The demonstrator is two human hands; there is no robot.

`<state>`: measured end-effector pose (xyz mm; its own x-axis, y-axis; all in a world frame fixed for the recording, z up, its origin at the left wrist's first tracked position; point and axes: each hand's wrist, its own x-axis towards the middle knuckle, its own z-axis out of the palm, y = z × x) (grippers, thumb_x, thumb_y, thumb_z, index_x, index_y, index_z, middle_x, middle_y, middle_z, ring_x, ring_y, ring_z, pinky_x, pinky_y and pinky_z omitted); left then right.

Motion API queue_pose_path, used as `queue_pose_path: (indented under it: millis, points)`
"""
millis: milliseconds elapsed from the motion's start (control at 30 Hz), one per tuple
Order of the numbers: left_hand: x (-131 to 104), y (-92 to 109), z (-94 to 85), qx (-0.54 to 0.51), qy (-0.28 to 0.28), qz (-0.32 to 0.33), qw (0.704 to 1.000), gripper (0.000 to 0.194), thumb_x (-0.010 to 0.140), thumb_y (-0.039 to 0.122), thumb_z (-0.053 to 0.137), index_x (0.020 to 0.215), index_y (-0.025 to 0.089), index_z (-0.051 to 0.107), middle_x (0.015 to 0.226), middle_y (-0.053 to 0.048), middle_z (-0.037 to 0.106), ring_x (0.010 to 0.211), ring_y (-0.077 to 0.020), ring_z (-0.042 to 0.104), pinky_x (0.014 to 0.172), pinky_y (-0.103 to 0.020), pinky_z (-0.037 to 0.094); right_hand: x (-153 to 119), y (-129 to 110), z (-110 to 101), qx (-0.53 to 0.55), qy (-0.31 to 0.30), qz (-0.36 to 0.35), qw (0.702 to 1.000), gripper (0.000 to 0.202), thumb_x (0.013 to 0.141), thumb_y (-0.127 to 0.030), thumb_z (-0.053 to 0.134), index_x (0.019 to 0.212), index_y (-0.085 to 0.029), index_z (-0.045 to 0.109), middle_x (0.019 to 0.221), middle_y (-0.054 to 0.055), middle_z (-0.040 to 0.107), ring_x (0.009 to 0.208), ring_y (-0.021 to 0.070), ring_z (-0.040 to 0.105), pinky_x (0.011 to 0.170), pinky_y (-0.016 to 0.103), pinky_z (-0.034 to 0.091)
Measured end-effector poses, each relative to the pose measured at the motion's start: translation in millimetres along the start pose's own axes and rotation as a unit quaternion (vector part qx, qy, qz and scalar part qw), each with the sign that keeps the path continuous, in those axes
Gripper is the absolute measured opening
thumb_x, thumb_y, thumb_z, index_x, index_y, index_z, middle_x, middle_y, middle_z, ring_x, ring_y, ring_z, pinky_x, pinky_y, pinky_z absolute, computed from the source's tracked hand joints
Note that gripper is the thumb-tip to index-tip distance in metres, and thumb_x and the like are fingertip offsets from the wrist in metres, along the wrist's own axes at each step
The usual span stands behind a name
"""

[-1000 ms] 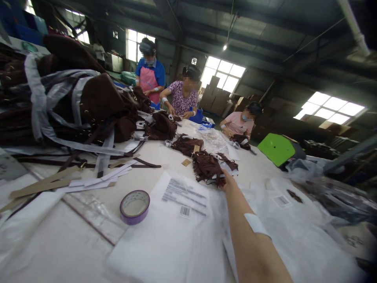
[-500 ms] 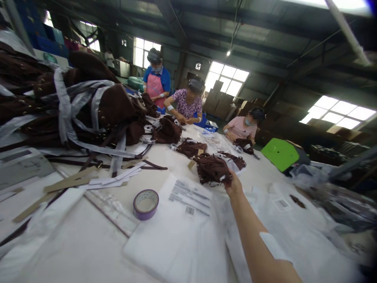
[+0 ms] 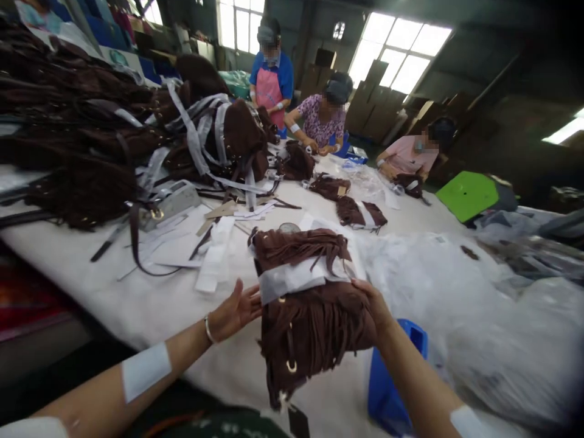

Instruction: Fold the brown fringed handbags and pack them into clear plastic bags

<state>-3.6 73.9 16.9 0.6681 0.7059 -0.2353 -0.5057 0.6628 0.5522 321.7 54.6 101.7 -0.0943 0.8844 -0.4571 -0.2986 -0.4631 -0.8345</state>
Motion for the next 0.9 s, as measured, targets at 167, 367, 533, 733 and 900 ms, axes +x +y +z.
queue_pose_path:
  millis: [167,367,533,733,900]
  points:
    - [-49.2,-24.0,-10.1,-0.097,0.041,0.024,0.994,0.060,0.094,0.058,0.034,0.124,0.010,0.053,0.119,-0.009,0.063,0.120,-0.0241,0.051,0.105,-0.038,0.034,-4.1,66.4,30.4,-0.068,-0.065,0.098,0.991,0.030,0.061,-0.032,0.069,0.084,-0.013,0.068,0.074,0.009,0.072,0.079,0.0269,0.069,0.078,0.042,0.054]
    - [-74.4,-54.9,-4.6,-0.121,0.085,0.012,0.989,0.047,0.088,0.056,0.050,0.113,0.017,0.057,0.118,-0.010,0.063,0.118,-0.0226,0.054,0.108,-0.039,0.033,41.3,57.1,28.4,-0.193,0.032,0.048,0.979,0.023,0.063,-0.031,0.073,0.076,-0.012,0.068,0.071,0.010,0.070,0.078,0.0275,0.067,0.078,0.044,0.053]
    - [-99.1,-66.1,-3.9,-0.052,0.096,-0.094,0.990,0.044,0.085,0.051,0.056,0.108,0.013,0.060,0.117,-0.014,0.063,0.116,-0.0236,0.056,0.108,-0.039,0.033,32.8,51.2,51.3,-0.292,0.188,-0.139,0.927,0.040,0.069,-0.026,0.071,0.108,-0.019,0.064,0.124,0.009,0.060,0.131,0.0275,0.038,0.111,0.045,0.027]
    - [-133.8,-16.0,7.1,0.414,0.166,-0.090,0.890,0.039,0.081,0.048,0.059,0.092,0.012,0.069,0.091,-0.011,0.071,0.079,-0.0241,0.067,0.071,-0.032,0.049,-30.2,133.6,92.0,-0.574,0.157,-0.382,0.707,0.050,0.091,-0.029,0.045,0.141,-0.023,0.037,0.146,0.004,0.040,0.140,0.0229,0.021,0.115,0.048,0.018]
    - [-86.6,7.1,42.8,0.670,0.116,0.191,0.708,0.026,0.089,0.033,0.051,0.103,0.018,0.067,0.103,-0.007,0.067,0.100,-0.0223,0.058,0.094,-0.033,0.041,-31.1,169.9,88.8,-0.687,0.111,-0.332,0.636,0.050,0.093,-0.031,0.042,0.142,-0.022,0.036,0.149,0.006,0.032,0.140,0.0251,0.022,0.113,0.051,0.018]
